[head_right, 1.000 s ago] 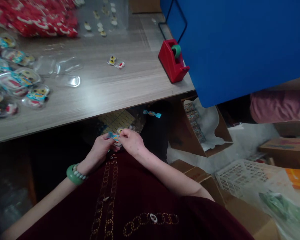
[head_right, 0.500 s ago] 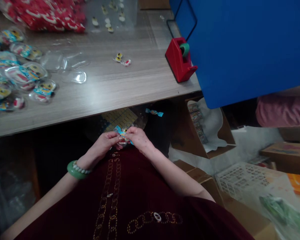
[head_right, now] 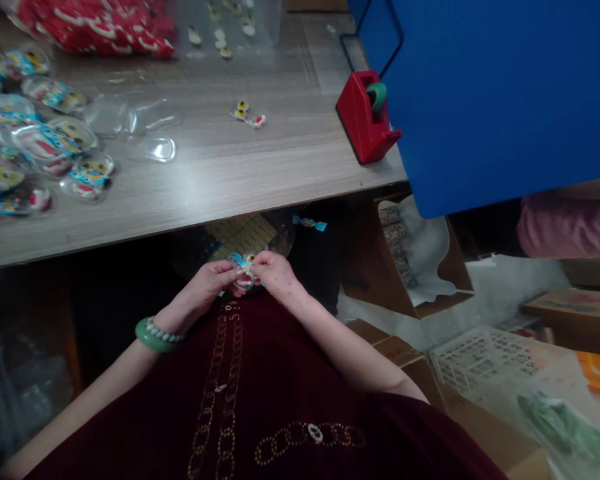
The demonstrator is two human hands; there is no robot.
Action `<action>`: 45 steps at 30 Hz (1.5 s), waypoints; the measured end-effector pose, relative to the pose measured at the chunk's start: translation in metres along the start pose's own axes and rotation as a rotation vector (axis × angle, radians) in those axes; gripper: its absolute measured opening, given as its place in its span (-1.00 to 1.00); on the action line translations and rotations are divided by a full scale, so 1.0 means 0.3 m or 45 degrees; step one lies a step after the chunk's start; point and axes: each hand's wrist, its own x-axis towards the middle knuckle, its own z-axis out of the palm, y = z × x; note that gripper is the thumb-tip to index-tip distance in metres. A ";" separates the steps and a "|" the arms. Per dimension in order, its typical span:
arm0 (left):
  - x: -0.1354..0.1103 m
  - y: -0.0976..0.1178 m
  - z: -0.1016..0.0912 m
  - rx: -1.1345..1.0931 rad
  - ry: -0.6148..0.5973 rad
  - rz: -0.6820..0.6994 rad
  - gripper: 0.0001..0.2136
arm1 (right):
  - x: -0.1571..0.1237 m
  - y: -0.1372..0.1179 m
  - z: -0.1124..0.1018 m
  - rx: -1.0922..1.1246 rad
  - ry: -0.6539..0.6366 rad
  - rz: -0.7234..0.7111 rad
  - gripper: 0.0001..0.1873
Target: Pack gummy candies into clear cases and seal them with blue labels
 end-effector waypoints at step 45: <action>-0.003 0.044 0.038 -0.496 0.333 -0.155 -0.86 | -0.009 0.036 -0.014 0.479 -0.037 0.117 -0.81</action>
